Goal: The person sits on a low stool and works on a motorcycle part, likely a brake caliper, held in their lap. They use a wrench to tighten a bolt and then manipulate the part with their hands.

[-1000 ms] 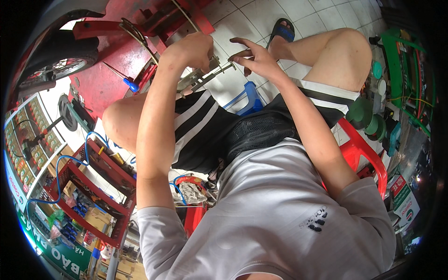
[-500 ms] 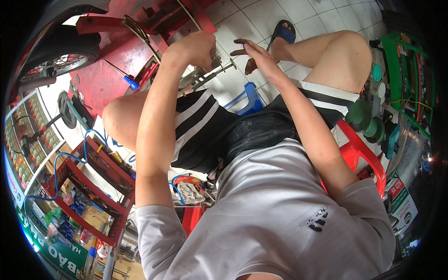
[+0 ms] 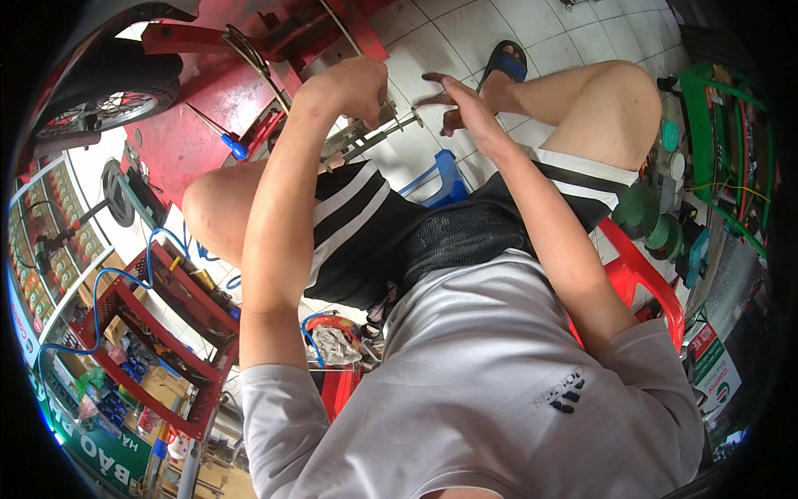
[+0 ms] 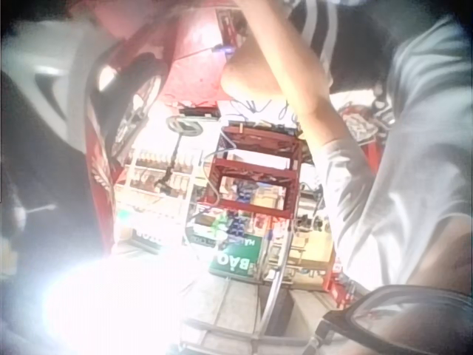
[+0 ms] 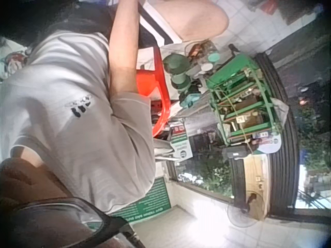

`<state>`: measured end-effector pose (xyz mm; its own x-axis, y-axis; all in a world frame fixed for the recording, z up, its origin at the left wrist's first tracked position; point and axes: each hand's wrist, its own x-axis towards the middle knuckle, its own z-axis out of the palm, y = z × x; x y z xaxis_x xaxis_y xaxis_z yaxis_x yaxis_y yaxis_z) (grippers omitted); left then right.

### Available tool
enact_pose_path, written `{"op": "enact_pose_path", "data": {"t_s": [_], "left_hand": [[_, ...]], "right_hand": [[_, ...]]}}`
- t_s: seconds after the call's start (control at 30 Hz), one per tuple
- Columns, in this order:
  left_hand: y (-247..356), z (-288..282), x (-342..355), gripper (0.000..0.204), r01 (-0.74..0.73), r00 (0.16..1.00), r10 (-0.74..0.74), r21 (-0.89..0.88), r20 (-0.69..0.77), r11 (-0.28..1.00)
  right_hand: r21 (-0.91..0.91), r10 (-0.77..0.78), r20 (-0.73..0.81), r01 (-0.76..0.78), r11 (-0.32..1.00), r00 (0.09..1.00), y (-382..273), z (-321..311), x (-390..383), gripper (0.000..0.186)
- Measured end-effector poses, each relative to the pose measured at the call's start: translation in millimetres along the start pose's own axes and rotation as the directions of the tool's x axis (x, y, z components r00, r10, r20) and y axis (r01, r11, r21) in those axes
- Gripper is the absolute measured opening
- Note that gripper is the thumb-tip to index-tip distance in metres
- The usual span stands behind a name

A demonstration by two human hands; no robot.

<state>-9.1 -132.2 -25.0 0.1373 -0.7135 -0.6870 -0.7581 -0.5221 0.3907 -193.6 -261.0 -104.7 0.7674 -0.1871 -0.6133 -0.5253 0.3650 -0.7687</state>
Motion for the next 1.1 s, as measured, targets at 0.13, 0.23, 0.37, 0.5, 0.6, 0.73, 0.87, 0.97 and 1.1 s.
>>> {"op": "enact_pose_path", "data": {"t_s": [0.13, 0.23, 0.37, 0.5, 0.6, 0.73, 0.87, 0.97, 1.1], "left_hand": [[-5.3, 2.7, 6.1, 0.037, 0.003, 1.000, -0.003, 0.007, 0.021, 1.000], [-9.8, 8.6, 10.0, 0.031, -0.022, 0.999, 0.023, 0.014, -0.039, 1.000], [-7.1, 6.2, 7.4, 0.027, -0.016, 0.999, 0.017, 0.008, -0.050, 1.000], [-5.2, 3.8, 6.8, 0.025, 0.004, 1.000, -0.004, 0.015, 0.003, 1.000], [-3.4, 3.0, 7.1, 0.025, 0.006, 1.000, -0.006, 0.041, 0.004, 0.999], [0.2, 0.0, 0.3, 0.027, 0.045, 0.999, -0.045, -0.004, 0.004, 0.999], [0.2, -1.2, -9.5, 0.038, 0.071, 0.997, -0.070, -0.084, 0.023, 0.994], [-12.9, 8.5, -9.7, 0.038, -0.044, 0.999, 0.042, -0.152, -0.020, 0.987], [-21.1, 21.2, -15.7, 0.037, -0.059, 0.995, 0.045, -0.175, -0.087, 0.983]], "right_hand": [[-0.005, 0.037, 0.043, -0.036, 0.999, 0.998, 0.4, -7.5, 4.5, 0.050], [0.004, 0.001, -0.009, -0.001, 1.000, 1.000, 1.6, -0.8, 4.7, 0.049], [-0.085, 0.059, 0.125, -0.049, 0.995, 0.990, 3.9, -8.2, 4.9, 0.048], [-0.207, 0.021, 0.201, 0.021, 0.978, 0.979, 4.0, -7.2, 5.8, 0.039], [-0.337, -0.111, 0.171, 0.165, 0.927, 0.979, 10.6, 0.7, 2.7, 0.036], [-0.491, 0.008, 0.100, 0.043, 0.870, 0.995, 9.1, 2.8, 8.2, 0.033], [-0.572, 0.126, -0.018, -0.113, 0.812, 0.992, 9.5, 5.8, 16.5, 0.034], [-0.438, -0.043, 0.034, 0.054, 0.897, 0.998, 7.8, 11.9, 8.7, 0.034], [-0.387, -0.229, 0.206, 0.294, 0.874, 0.951, 12.4, 12.4, 9.1, 0.035]]}}
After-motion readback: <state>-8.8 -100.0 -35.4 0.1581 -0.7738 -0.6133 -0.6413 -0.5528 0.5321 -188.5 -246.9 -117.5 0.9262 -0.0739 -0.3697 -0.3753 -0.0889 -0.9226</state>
